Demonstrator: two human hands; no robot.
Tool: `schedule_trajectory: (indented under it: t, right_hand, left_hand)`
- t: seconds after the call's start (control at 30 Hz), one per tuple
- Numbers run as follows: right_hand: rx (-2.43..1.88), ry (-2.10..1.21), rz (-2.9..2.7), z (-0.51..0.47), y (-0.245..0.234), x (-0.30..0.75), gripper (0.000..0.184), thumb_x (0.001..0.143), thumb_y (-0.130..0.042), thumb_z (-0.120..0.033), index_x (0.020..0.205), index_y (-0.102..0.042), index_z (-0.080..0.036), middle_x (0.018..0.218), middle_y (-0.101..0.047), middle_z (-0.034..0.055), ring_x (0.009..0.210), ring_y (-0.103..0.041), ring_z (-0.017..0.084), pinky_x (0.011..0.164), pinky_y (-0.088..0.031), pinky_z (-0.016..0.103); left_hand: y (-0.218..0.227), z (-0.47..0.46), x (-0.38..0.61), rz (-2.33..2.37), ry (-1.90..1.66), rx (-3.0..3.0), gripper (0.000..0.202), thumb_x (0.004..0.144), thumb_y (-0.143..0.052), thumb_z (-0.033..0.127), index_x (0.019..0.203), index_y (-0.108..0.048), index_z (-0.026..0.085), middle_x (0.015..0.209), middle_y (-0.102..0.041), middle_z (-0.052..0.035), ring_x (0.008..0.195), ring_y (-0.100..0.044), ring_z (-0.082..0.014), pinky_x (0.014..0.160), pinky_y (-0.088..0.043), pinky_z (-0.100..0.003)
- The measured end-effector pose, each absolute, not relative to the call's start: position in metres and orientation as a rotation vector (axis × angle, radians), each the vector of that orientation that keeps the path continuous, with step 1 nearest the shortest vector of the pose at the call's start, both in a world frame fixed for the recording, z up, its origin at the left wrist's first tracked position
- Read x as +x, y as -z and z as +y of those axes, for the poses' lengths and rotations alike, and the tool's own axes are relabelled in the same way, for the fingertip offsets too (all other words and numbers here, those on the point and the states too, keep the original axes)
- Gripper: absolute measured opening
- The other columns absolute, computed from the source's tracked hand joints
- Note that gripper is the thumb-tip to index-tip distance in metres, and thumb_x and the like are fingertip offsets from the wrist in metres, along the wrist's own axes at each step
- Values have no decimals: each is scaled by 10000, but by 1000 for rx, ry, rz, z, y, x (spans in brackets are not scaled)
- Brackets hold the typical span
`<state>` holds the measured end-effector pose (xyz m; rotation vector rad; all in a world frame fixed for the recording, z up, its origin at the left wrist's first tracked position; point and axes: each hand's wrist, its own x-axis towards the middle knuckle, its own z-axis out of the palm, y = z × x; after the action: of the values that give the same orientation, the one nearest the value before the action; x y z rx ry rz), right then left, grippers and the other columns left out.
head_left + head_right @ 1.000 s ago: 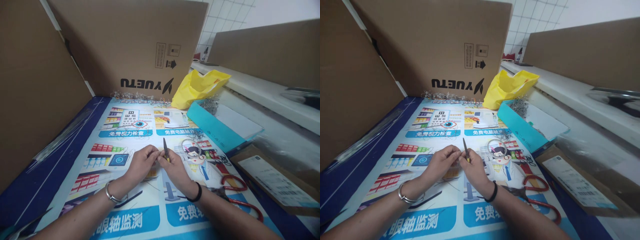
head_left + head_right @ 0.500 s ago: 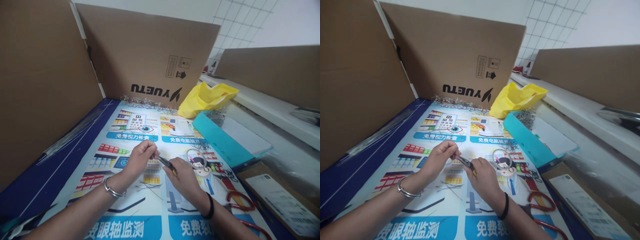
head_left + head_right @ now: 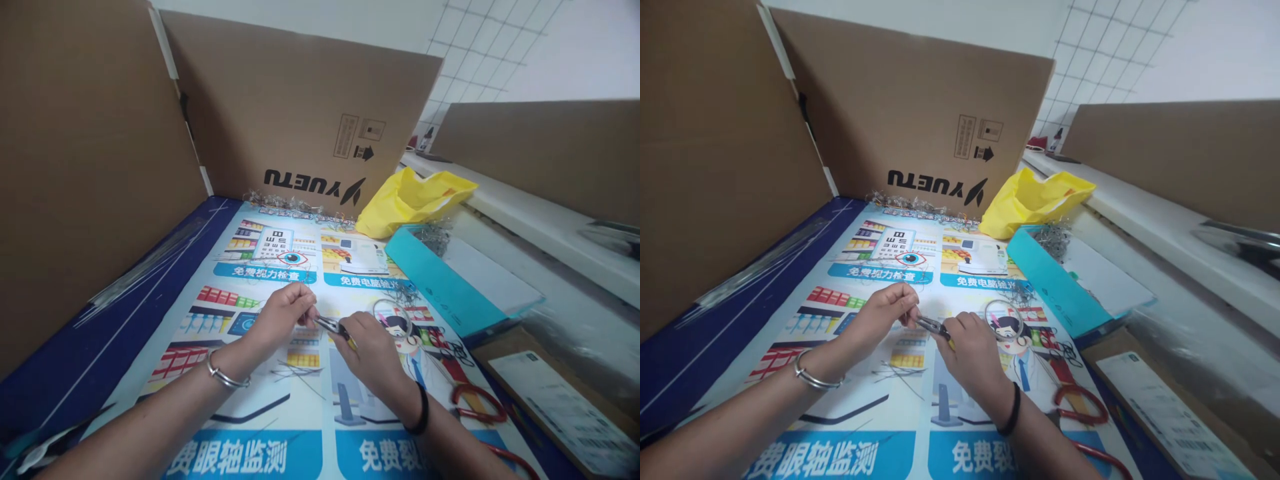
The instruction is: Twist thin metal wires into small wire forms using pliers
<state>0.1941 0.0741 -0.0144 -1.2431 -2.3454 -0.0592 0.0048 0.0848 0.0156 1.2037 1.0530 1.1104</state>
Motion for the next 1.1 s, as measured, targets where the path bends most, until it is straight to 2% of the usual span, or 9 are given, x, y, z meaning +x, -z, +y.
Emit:
schedule_trajectory:
  t: [0.2, 0.4, 0.97, 1.1]
  right_hand:
    - [-1154, 60, -2454, 77, 8, 197, 145, 850, -511, -264, 775, -584, -166, 750, -550, 64, 753, -486, 185, 669, -355, 285]
    - [-1079, 257, -2542, 81, 3, 202, 176, 843, -499, -240, 693, -569, -180, 691, -523, 44, 712, -447, 175, 653, -320, 292]
    - [-1023, 582, -2558, 78, -5, 208, 165, 831, -497, -175, 676, -549, -194, 635, -486, 30, 648, -393, 168, 592, -238, 326]
    - [-975, 688, -2533, 79, -8, 212, 149, 850, -487, -164, 742, -584, -195, 617, -475, 27, 635, -387, 163, 573, -225, 326]
  left_hand:
    - [-14, 88, 1, 990, -980, 1154, 211, 755, -582, 339, 674, -512, 157, 574, -579, 28, 466, -528, -85, 516, -403, -222]
    - [-17, 89, 0, 994, -891, 1160, 202, 729, -593, 327, 654, -521, 155, 545, -565, 38, 416, -515, -72, 467, -380, -201]
    - [-20, 83, 6, 1071, -890, 1075, 195, 709, -591, 316, 634, -504, 158, 541, -574, 30, 405, -509, -71, 460, -361, -200]
    - [-17, 78, 13, 1094, -957, 987, 208, 725, -590, 322, 631, -503, 159, 548, -570, 32, 403, -487, -61, 474, -363, -199]
